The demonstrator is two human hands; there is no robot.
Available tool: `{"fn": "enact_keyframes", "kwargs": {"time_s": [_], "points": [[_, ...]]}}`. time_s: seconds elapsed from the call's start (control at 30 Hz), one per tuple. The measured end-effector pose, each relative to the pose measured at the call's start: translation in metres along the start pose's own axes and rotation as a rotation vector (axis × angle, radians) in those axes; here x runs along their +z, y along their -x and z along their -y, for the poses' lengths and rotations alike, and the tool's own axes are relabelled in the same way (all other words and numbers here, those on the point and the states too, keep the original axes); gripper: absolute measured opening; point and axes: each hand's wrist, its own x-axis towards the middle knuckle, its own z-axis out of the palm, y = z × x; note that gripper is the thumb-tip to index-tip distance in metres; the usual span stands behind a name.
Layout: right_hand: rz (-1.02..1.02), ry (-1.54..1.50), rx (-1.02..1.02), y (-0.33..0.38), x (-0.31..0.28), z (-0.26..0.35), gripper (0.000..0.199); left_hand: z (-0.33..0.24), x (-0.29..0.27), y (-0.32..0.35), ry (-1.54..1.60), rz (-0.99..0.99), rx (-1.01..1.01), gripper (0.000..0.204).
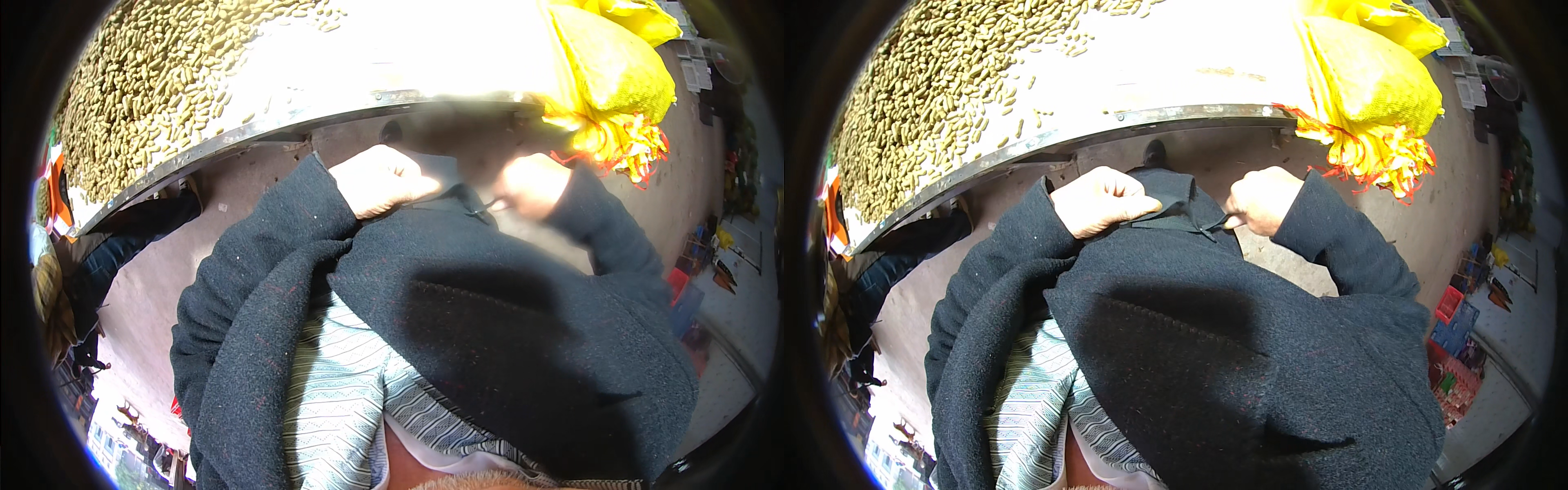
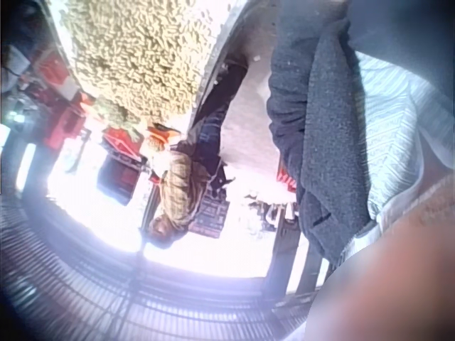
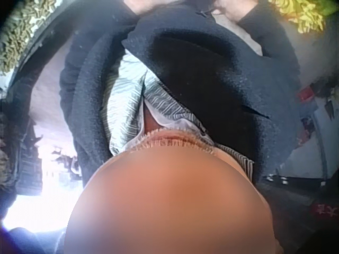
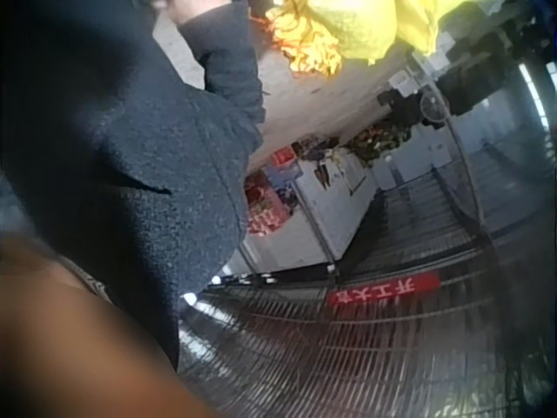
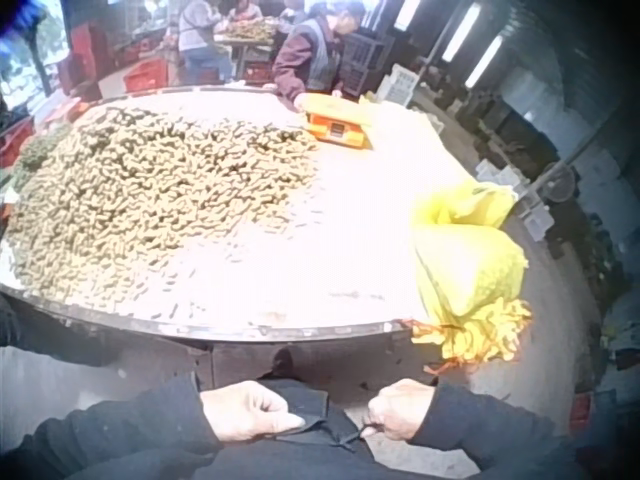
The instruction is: The person scoops in-shell peanuts from a large pile on a table into a yellow mesh bag, gathers the bag opening, and ties it closed with green twine. They then adjust their jacket and strap, and at the end lift the filled mesh bag off the table.
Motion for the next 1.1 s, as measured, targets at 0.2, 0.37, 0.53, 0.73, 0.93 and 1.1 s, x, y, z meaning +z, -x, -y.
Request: {"fn": "enact_keyframes", "kwargs": {"time_s": [0.2, 0.37, 0.53, 0.73, 0.93, 1.1], "points": [[0.28, -0.135, 0.287, -0.002, 0.001, -0.005, 0.027, -0.001, 0.004, 0.001, -0.052, 0.057, 0.011, 0.041], [0.208, -0.103, 0.057, 0.019, -0.063, 0.016, 0.02, -0.007, 0.001, 0.003, -0.18, 0.072, 0.116, 0.041], [-0.079, -0.009, 0.035, 0.015, -0.102, 0.01, 0.007, -0.008, 0.001, 0.003, -0.191, 0.042, 0.069, 0.042], [-0.193, 0.048, 0.035, -0.005, -0.075, -0.009, 0.009, -0.001, -0.004, 0.002, -0.15, 0.032, 0.065, 0.04], [-0.625, 0.367, 0.022, -0.029, -0.062, -0.031, 0.031, 0.0, -0.005, 0.001, -0.124, -0.008, 0.014, 0.036], [-0.76, 0.514, 0.029, -0.034, -0.058, -0.036, 0.03, -0.004, -0.007, 0.004, -0.111, 0.008, 0.02, 0.035]]}}
